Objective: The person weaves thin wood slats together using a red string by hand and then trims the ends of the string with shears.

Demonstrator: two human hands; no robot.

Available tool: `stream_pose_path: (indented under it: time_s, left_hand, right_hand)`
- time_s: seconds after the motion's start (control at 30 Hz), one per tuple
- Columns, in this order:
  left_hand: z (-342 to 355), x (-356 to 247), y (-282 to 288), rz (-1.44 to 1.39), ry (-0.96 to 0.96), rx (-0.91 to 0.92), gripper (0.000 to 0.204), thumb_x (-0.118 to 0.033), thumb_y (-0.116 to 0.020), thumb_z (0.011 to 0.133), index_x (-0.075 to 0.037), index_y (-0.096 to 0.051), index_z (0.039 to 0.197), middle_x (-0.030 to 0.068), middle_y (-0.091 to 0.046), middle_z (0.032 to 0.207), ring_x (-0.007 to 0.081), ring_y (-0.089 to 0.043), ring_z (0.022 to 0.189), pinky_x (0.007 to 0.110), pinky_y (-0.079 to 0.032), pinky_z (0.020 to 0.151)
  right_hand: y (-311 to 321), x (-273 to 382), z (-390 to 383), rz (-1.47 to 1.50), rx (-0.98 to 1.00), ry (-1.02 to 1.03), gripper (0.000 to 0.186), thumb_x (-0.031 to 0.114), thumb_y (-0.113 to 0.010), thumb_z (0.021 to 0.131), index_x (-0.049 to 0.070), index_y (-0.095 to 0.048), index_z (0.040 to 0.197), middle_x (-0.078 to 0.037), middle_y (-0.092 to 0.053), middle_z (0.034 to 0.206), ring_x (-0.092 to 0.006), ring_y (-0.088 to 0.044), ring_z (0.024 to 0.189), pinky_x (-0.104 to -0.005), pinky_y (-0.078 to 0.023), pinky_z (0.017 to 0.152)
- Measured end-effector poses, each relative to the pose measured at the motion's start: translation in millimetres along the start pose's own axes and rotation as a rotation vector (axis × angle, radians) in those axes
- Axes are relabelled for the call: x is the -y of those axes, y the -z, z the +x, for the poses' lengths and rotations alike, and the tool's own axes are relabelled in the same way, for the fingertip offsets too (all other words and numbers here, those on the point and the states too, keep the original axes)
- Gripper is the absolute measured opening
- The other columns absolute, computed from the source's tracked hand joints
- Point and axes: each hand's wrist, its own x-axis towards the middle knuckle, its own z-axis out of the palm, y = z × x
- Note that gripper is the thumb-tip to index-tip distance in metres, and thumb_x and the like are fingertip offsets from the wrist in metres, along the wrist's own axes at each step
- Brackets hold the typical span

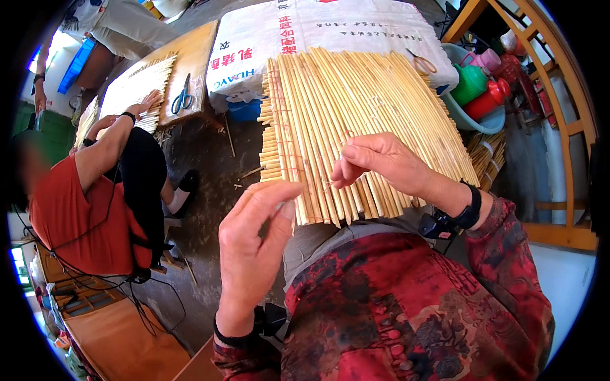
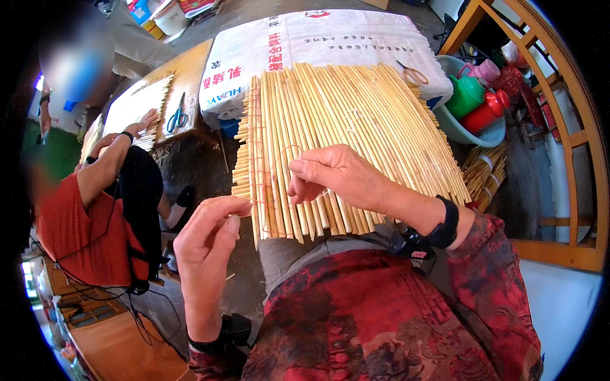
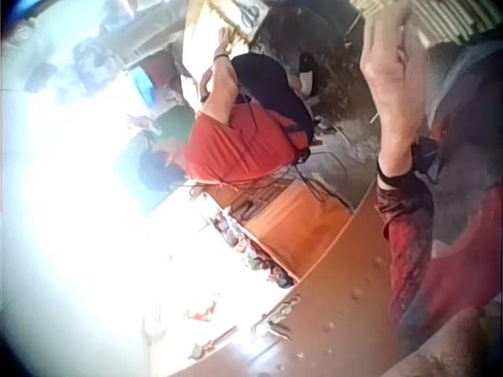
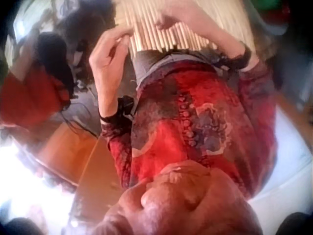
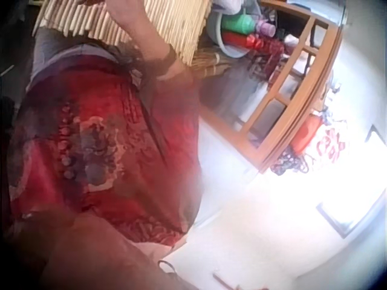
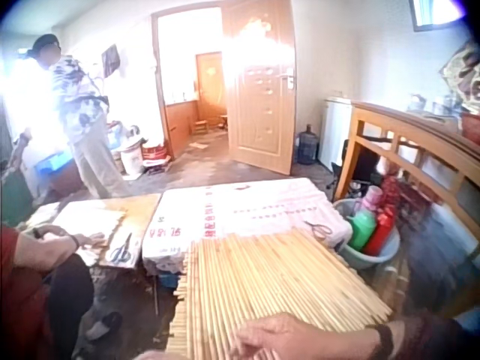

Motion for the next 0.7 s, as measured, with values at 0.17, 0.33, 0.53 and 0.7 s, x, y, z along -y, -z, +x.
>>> stream_pose_path:
  time_s: [0.17, 0.33, 0.53, 0.7]
  left_hand:
    - [-12.7, 48.6, -1.6, 0.083, 0.107, -0.149, 0.012, 0.001, -0.053, 0.089, 0.000, -0.062, 0.097, 0.0013, -0.059, 0.089, 0.0053, -0.049, 0.073, 0.018, -0.039, 0.064]
    - [-29.8, 93.7, -9.4, -0.561, 0.344, -0.410, 0.015, -0.006, -0.049, 0.094, 0.000, -0.058, 0.104, 0.0057, -0.060, 0.091, 0.0122, -0.058, 0.078, 0.024, -0.047, 0.068]
    - [-32.1, 116.5, -21.0, -0.864, 0.491, -0.283, 0.021, -0.005, -0.045, 0.094, 0.002, -0.057, 0.110, 0.0089, -0.062, 0.100, 0.0153, -0.061, 0.087, 0.029, -0.051, 0.075]
    - [-36.9, 135.8, -50.7, -1.071, 0.608, -0.118, 0.026, -0.004, -0.050, 0.092, 0.002, -0.055, 0.117, 0.0098, -0.063, 0.109, 0.0184, -0.063, 0.096, 0.033, -0.053, 0.082]
  right_hand:
    - [0.3, 3.1, -9.9, 0.018, -0.041, 0.094, 0.036, 0.027, -0.042, 0.098, 0.000, -0.055, 0.077, -0.012, -0.062, 0.082, -0.0215, -0.061, 0.083, -0.0352, -0.048, 0.080]
    - [19.1, 25.5, -7.8, 0.346, -0.074, 0.253, 0.033, 0.029, -0.043, 0.098, 0.002, -0.056, 0.084, -0.008, -0.061, 0.079, -0.0179, -0.062, 0.078, -0.0302, -0.051, 0.073]
    - [53.0, 75.2, -14.1, 0.392, -0.068, 0.434, 0.029, 0.031, -0.046, 0.097, 0.004, -0.056, 0.100, 0.000, -0.053, 0.072, -0.0140, -0.054, 0.069, -0.0282, -0.047, 0.065]
    - [70.7, 105.5, -23.0, 0.378, -0.202, 0.644, 0.031, 0.021, -0.047, 0.097, 0.003, -0.049, 0.122, 0.002, -0.045, 0.071, -0.0100, -0.044, 0.063, -0.0245, -0.042, 0.059]
